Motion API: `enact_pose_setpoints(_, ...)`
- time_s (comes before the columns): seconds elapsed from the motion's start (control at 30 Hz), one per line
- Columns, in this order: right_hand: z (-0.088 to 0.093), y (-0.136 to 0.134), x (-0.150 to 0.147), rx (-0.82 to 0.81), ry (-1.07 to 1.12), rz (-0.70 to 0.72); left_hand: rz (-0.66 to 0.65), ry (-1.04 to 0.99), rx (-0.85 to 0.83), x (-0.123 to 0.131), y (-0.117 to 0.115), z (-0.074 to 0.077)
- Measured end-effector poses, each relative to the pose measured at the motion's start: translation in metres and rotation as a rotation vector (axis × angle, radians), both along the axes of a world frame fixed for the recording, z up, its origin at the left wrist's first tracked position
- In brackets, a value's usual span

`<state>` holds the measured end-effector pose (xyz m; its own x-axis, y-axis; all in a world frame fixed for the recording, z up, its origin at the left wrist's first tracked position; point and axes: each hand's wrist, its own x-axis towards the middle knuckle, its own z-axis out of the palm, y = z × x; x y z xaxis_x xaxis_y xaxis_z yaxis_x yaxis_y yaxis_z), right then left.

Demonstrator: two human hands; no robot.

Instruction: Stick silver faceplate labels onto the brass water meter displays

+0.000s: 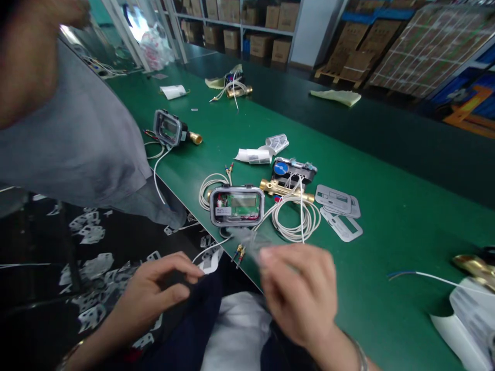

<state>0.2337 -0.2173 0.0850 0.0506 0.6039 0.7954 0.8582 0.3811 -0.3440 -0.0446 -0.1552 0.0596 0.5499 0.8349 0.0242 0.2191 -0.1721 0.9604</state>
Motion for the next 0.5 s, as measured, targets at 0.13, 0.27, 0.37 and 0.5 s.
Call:
enact_pose_setpoints(0.13, -0.012, -0.012, -0.024, 0.035, -0.617, 0.267, 0.121, -0.241, -0.225, 0.033, -0.007, -0.007)
enact_pose_setpoints(0.27, -0.025, -0.008, -0.015, -0.015, -0.332, 0.11, 0.135, -0.218, -0.15, 0.04, -0.002, -0.007)
enact_pose_setpoints(0.37, -0.028, -0.005, 0.0, -0.157, 0.124, -0.059, 0.115, -0.175, -0.021, 0.034, 0.005, -0.004)
enact_pose_setpoints(0.5, -0.024, -0.005, 0.013, -0.428, 0.364, 0.004, 0.027, -0.036, 0.269, 0.031, 0.02, -0.004)
